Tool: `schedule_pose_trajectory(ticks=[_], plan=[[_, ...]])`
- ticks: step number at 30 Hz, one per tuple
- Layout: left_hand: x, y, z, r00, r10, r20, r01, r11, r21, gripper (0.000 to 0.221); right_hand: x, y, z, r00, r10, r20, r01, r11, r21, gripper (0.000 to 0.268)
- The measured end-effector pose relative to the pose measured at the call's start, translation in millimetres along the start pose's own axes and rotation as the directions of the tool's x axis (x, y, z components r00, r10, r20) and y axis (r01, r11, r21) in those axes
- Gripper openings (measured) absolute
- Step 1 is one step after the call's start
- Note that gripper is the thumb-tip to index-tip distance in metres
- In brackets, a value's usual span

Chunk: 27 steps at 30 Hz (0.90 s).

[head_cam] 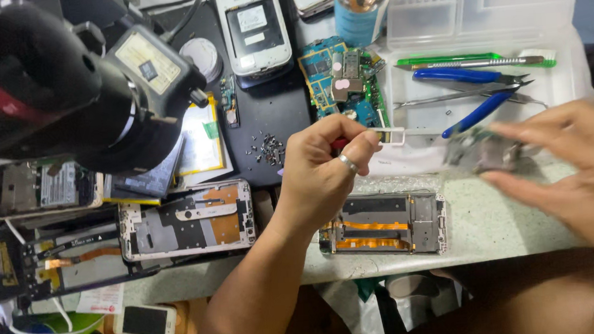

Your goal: The person uses a screwdriver and tweezers to remove screws and small components from a disassembled smartphone chassis. They carefully lift and reposition internal parts while working at a cluttered electronics repair bench.

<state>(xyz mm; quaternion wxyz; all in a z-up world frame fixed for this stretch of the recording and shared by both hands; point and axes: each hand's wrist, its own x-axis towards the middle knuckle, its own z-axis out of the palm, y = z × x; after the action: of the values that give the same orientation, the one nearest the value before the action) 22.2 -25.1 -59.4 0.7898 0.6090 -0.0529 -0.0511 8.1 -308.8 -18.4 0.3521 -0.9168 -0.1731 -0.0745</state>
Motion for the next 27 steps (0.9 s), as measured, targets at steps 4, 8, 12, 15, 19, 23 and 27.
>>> schedule_pose_trajectory(ticks=[4,8,12,15,19,23,27], plan=[[1,-1,1,0.993,-0.108,-0.05,0.112,0.99,0.083,0.016,0,-8,14,0.949,-0.207,0.24,0.266,0.931,-0.25,0.055],[0,3,4,0.997,-0.081,0.006,0.081,0.996,0.028,0.017,2,-24,32,0.916,-0.248,0.316,0.312,0.935,-0.168,0.055],[-2,6,4,0.993,-0.121,-0.009,0.121,0.992,0.035,0.017,3,-37,46,0.885,-0.308,0.349,0.372,0.919,-0.134,0.054],[-4,8,3,0.993,-0.111,-0.032,0.113,0.991,0.066,0.017,4,-37,49,0.887,-0.306,0.346,0.381,0.909,-0.171,0.06],[-11,14,7,0.991,0.128,0.026,-0.131,0.971,0.199,0.013,-2,-31,41,0.979,0.096,0.179,-0.144,0.951,0.274,0.038],[-17,23,11,0.767,0.506,0.396,-0.628,0.46,0.628,0.013,1,-14,37,0.849,0.368,0.379,-0.503,0.343,0.794,0.029],[-16,25,17,0.627,0.489,0.606,-0.73,0.096,0.677,0.027,1,-6,45,0.795,0.42,0.438,-0.532,0.136,0.836,0.019]])
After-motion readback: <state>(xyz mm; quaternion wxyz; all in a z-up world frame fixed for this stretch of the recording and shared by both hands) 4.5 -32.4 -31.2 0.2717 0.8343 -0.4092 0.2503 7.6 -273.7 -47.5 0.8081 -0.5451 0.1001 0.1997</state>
